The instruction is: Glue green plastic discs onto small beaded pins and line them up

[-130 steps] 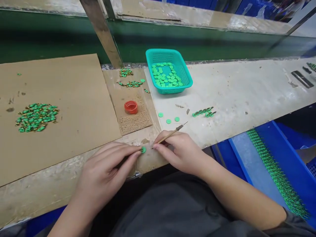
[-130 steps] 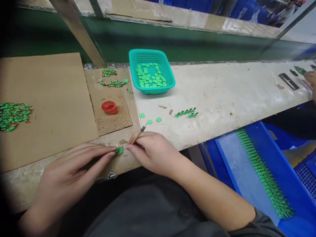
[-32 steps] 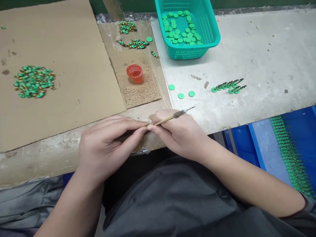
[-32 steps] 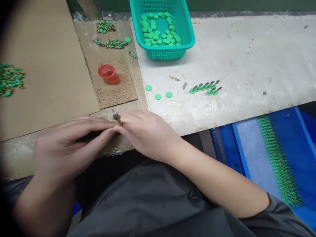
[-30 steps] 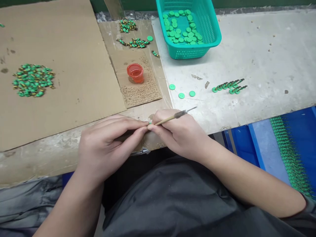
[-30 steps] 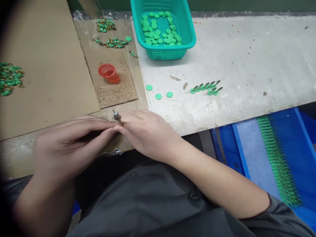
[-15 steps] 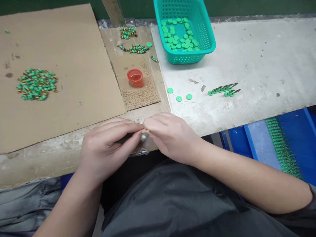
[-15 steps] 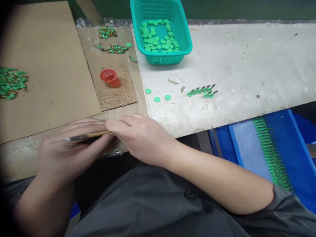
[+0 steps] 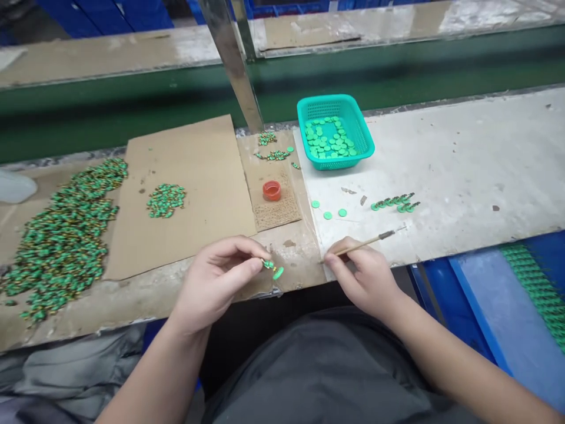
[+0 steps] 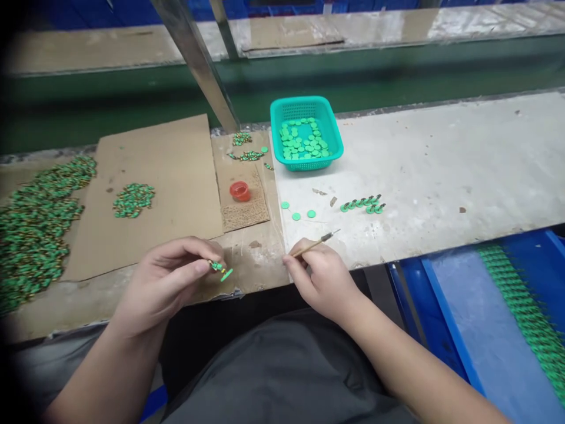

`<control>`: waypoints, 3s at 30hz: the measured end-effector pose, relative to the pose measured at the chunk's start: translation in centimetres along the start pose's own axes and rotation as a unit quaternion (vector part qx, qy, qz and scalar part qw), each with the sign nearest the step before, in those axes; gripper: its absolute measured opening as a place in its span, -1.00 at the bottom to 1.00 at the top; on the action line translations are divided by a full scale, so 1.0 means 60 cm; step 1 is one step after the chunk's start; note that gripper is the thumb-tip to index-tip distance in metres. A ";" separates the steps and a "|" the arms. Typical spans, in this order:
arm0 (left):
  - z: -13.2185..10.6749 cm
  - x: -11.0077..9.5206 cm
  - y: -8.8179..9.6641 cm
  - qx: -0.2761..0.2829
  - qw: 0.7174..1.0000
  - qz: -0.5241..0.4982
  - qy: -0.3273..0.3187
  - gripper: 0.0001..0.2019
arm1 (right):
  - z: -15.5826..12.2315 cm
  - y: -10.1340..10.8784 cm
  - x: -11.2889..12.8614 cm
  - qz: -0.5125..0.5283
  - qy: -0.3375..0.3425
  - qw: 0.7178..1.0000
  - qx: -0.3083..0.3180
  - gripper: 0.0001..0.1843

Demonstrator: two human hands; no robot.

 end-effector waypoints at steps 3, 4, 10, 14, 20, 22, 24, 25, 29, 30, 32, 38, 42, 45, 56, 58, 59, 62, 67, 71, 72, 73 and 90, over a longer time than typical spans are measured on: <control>0.002 -0.018 -0.013 0.010 1.000 0.005 0.012 -0.47 | -0.001 -0.012 -0.012 0.012 0.009 1.000 0.005 -0.71; 0.002 -0.023 -0.017 0.011 1.000 0.009 0.013 -0.47 | -0.002 -0.015 -0.015 0.017 0.010 1.000 0.008 -0.72; 0.030 -0.041 -0.042 0.034 0.998 0.055 -0.019 -0.58 | -0.022 -0.008 -0.016 0.043 0.013 0.999 0.003 -0.80; 0.101 -0.029 -0.091 0.079 0.965 0.207 -0.139 -0.71 | -0.050 0.021 -0.015 0.051 -0.025 0.998 -0.023 -0.83; 0.220 -0.011 -0.223 0.153 0.921 0.274 -0.229 -0.74 | -0.093 0.119 -0.018 0.181 -0.113 0.970 -0.118 -0.62; 0.236 -0.012 -0.259 0.178 0.908 0.286 -0.249 -0.74 | -0.103 0.164 -0.020 0.267 -0.121 0.944 -0.152 -0.69; 0.244 -0.012 -0.291 0.193 0.896 0.298 -0.268 -0.76 | -0.109 0.207 -0.022 0.337 -0.117 0.916 -0.185 -0.71; 0.246 -0.012 -0.305 0.194 0.891 0.304 -0.276 -0.76 | -0.110 0.225 -0.023 0.353 -0.112 0.906 -0.206 -0.78; 0.257 -0.005 -0.351 0.182 0.881 0.329 -0.288 -0.75 | -0.103 0.267 -0.020 0.303 -0.121 0.896 -0.302 -0.79; 0.260 -0.003 -0.354 0.180 0.880 0.334 -0.287 -0.75 | -0.100 0.269 -0.019 0.275 -0.127 0.898 -0.319 -0.72; 0.267 -0.005 -0.339 0.171 0.881 0.343 -0.277 -0.73 | -0.092 0.270 -0.017 0.225 -0.127 0.906 -0.337 -0.58; 0.263 -0.035 -0.184 0.140 0.881 0.410 -0.190 -0.62 | -0.082 0.257 -0.037 0.193 -0.144 0.908 -0.343 -0.56; 0.228 -0.020 -0.159 0.190 0.861 0.444 -0.163 -0.70 | -0.069 0.234 -0.048 0.218 -0.162 0.905 -0.328 -0.60; 0.212 0.007 -0.189 0.202 0.852 0.451 -0.172 -0.71 | -0.055 0.217 -0.042 0.235 -0.166 0.907 -0.307 -0.63; 0.049 0.002 -0.061 0.125 0.844 0.472 -0.221 -0.69 | -0.052 0.139 -0.022 0.311 -0.210 0.915 -0.148 -0.39; 0.013 0.003 -0.029 0.110 0.853 0.458 -0.225 -0.72 | -0.038 0.118 -0.018 0.308 -0.219 0.919 -0.112 -0.38; 0.002 0.005 -0.018 0.107 0.860 0.445 -0.226 -0.74 | -0.029 0.110 -0.016 0.296 -0.219 0.924 -0.104 -0.42; -0.012 0.017 -0.006 0.099 0.885 0.401 -0.217 -0.75 | 0.000 0.094 -0.006 0.253 -0.202 0.938 -0.122 -0.57; -0.009 0.037 -0.024 0.070 0.902 0.369 -0.215 -0.75 | 0.036 0.075 0.002 0.271 -0.212 0.931 -0.122 -0.75; -0.015 0.043 -0.030 0.033 0.899 0.369 -0.234 -0.83 | 0.063 0.057 0.018 0.259 -0.196 0.943 -0.075 -0.79; -0.018 0.042 -0.029 0.030 0.899 0.365 -0.240 -0.84 | 0.074 0.051 0.024 0.249 -0.188 0.948 -0.068 -0.81; -0.021 0.041 -0.027 0.031 0.896 0.363 -0.252 -0.85 | 0.087 0.045 0.029 0.235 -0.180 0.953 -0.062 -0.85; -0.072 0.067 -0.044 0.029 0.843 0.380 -0.380 -0.75 | 0.276 -0.085 0.038 -0.081 0.121 0.988 -0.045 -0.70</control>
Point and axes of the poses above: each hand's wrist, its own z-axis towards the middle knuckle, its own y-axis out of the back of the hand, x = y × z, the point moved 3 cm from there along z, towards the middle knuckle, and after that the axes turned 10 degrees about -y, right-handed, at the moved point
